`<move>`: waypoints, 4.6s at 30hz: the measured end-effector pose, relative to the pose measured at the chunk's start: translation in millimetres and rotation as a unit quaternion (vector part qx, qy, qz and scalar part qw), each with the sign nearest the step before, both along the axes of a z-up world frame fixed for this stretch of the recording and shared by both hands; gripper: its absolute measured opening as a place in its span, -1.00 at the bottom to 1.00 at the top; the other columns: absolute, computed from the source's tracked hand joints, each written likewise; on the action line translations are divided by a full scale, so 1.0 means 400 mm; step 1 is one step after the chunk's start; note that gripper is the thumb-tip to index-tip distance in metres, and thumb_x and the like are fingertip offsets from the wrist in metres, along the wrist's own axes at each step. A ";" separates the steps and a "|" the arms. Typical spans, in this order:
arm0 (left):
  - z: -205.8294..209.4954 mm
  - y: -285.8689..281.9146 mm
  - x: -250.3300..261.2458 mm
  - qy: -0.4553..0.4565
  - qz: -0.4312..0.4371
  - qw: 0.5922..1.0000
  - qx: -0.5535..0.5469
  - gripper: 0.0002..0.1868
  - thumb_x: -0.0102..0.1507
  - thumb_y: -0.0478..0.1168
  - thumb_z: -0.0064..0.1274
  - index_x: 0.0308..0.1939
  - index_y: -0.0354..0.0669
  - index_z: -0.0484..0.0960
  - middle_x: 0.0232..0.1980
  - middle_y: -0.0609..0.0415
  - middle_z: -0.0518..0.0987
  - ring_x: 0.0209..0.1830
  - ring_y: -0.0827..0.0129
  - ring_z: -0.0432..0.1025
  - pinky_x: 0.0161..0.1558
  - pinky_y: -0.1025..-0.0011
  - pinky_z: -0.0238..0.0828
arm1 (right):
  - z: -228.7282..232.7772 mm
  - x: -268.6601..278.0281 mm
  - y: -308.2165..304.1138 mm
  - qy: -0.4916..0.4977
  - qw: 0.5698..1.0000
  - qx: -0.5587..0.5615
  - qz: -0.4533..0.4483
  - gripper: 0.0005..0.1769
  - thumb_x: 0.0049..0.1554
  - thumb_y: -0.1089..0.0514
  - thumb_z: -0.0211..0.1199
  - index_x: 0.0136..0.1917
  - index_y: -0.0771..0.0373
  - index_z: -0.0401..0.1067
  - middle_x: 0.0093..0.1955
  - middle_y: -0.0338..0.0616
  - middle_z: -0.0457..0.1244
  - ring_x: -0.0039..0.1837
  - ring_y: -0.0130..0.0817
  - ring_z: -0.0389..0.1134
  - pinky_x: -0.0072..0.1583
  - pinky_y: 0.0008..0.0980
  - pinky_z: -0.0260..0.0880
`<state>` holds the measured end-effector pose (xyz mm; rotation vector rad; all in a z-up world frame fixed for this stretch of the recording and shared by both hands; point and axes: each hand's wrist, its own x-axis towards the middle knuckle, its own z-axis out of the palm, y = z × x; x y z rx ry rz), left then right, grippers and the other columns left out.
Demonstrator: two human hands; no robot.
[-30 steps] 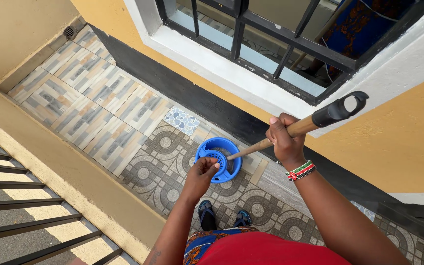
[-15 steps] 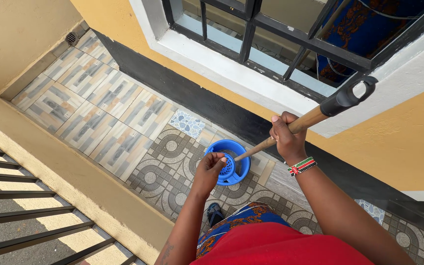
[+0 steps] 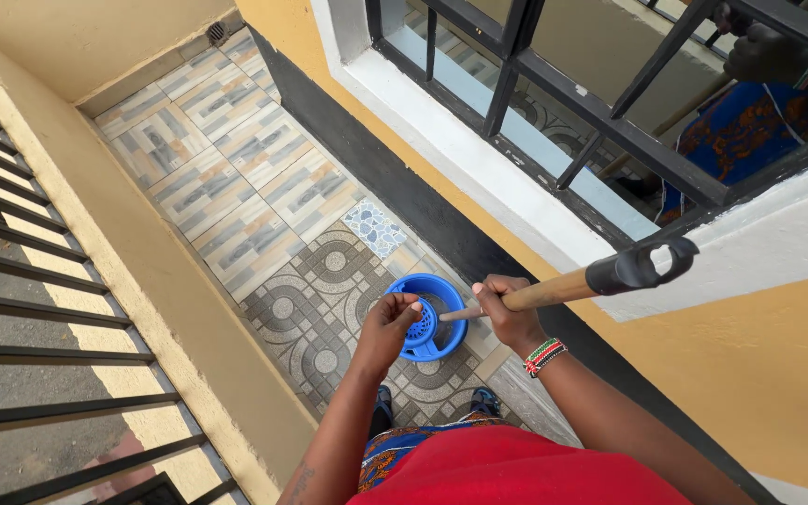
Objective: The person mops a tiled balcony floor using a mop and a bucket of water. They dip the mop into the bucket, wring it out, and scrub the tiles around a bicycle.
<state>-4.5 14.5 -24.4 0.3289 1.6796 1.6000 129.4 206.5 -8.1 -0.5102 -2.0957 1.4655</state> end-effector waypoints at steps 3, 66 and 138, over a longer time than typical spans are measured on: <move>0.021 0.029 0.035 0.003 0.029 0.999 0.021 -0.74 0.32 -0.21 0.09 0.02 -0.30 0.56 -0.15 0.12 0.61 -0.13 0.50 0.49 -0.02 0.48 0.42 | 0.130 0.022 0.139 -0.063 0.981 -0.054 0.173 -0.48 0.19 0.16 0.16 -0.57 0.23 0.14 -0.58 -0.27 0.08 -0.48 -0.52 0.05 -0.37 -0.39 0.04; -0.019 -0.077 0.120 -0.063 0.124 0.990 -0.009 -0.70 0.31 -0.15 0.10 0.04 -0.25 0.57 -0.12 0.10 0.64 -0.10 0.44 0.51 -0.02 0.44 0.34 | 0.119 -0.132 0.056 0.059 0.975 -0.138 0.165 -0.50 0.28 0.17 0.15 -0.44 0.18 0.06 -0.53 -0.36 -0.01 -0.45 -0.57 -0.03 -0.36 -0.45 0.00; 0.327 0.204 0.027 0.456 0.059 0.881 -0.111 -0.69 0.01 -0.08 0.29 -0.30 -0.19 0.65 -0.28 -0.13 0.64 -0.21 -0.05 0.53 -0.25 0.14 0.44 | 0.400 -0.058 -0.028 0.074 0.976 0.021 0.205 -0.62 0.23 0.31 0.17 0.31 0.31 0.27 0.12 -0.12 0.36 0.23 -0.39 0.39 0.27 -0.34 0.41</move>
